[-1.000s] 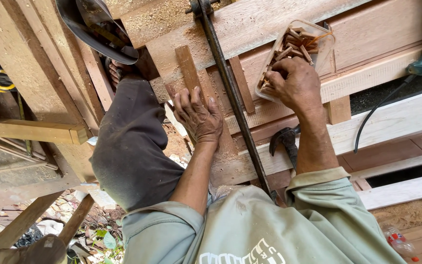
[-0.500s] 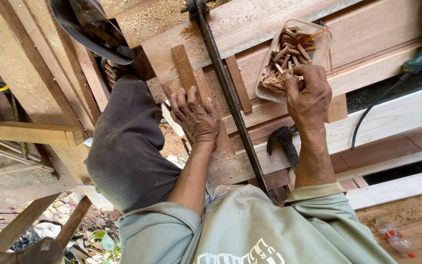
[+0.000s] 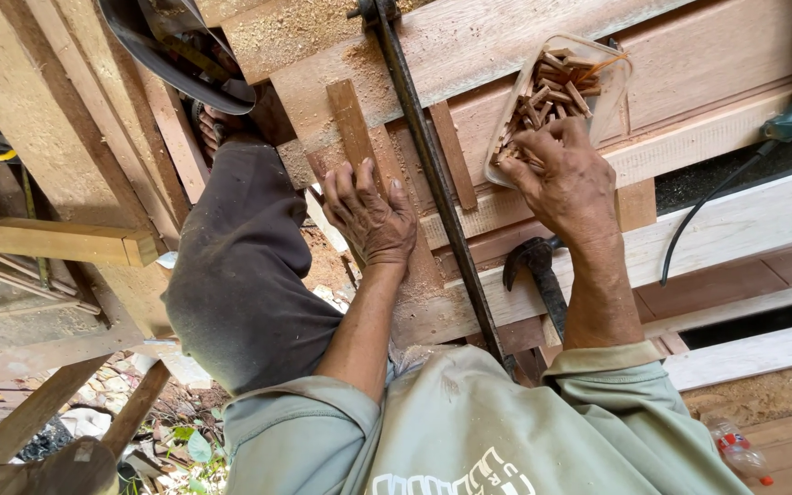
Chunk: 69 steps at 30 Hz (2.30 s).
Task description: Drilling holes and hammering wooden plugs into a wooden frame
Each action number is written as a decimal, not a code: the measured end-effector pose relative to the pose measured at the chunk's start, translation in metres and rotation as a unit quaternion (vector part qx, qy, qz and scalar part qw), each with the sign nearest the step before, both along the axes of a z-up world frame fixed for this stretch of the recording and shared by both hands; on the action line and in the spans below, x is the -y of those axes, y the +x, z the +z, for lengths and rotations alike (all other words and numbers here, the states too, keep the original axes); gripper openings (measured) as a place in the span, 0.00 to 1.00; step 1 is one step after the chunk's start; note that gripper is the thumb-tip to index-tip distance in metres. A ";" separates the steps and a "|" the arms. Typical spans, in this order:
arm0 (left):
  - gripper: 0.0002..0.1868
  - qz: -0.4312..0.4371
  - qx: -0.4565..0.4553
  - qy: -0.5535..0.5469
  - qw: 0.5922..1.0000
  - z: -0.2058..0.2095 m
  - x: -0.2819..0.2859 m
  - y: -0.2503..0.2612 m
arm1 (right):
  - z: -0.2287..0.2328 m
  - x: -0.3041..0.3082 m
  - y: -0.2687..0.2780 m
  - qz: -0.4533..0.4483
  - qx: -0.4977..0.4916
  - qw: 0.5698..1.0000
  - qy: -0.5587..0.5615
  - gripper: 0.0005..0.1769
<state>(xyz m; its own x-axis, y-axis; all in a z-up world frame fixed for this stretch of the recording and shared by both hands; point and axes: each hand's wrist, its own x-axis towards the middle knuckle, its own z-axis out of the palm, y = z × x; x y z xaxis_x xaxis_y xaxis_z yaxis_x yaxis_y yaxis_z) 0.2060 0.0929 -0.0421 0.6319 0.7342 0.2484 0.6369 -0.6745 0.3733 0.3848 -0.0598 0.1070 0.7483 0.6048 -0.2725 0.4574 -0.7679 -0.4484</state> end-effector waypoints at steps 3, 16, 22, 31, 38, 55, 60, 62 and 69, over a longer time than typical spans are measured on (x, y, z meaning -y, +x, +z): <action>0.23 -0.001 -0.001 0.000 1.000 -0.002 -0.001 0.000 | -0.018 0.011 0.001 0.005 0.013 1.000 -0.020 0.14; 0.23 -0.001 -0.010 -0.040 0.999 0.013 -0.001 0.003 | -0.040 0.020 0.008 -0.088 0.215 0.969 0.085 0.08; 0.23 0.003 0.008 0.007 1.000 -0.003 -0.001 -0.001 | -0.066 0.023 0.005 0.070 0.175 0.982 -0.028 0.12; 0.23 -0.001 0.009 -0.002 1.000 0.000 -0.001 0.001 | -0.069 0.011 0.012 0.104 0.229 0.964 -0.091 0.18; 0.23 -0.003 0.012 -0.004 1.000 0.000 -0.001 0.000 | -0.065 0.002 0.004 0.072 0.244 0.964 -0.078 0.12; 0.24 -0.002 0.009 0.009 1.000 0.000 -0.001 0.000 | -0.046 0.022 -0.021 -0.280 -0.237 0.808 0.462 0.10; 0.24 0.002 0.013 0.018 1.000 -0.002 0.000 0.000 | -0.054 0.030 -0.033 -0.305 -0.274 0.755 0.512 0.11; 0.24 0.001 0.018 0.022 1.000 -0.007 0.001 -0.001 | -0.048 0.031 -0.038 -0.271 -0.247 0.783 0.502 0.14; 0.28 0.013 0.007 -0.011 1.000 -0.023 0.003 -0.005 | -0.020 0.035 -0.067 -0.192 -0.115 0.852 0.473 0.11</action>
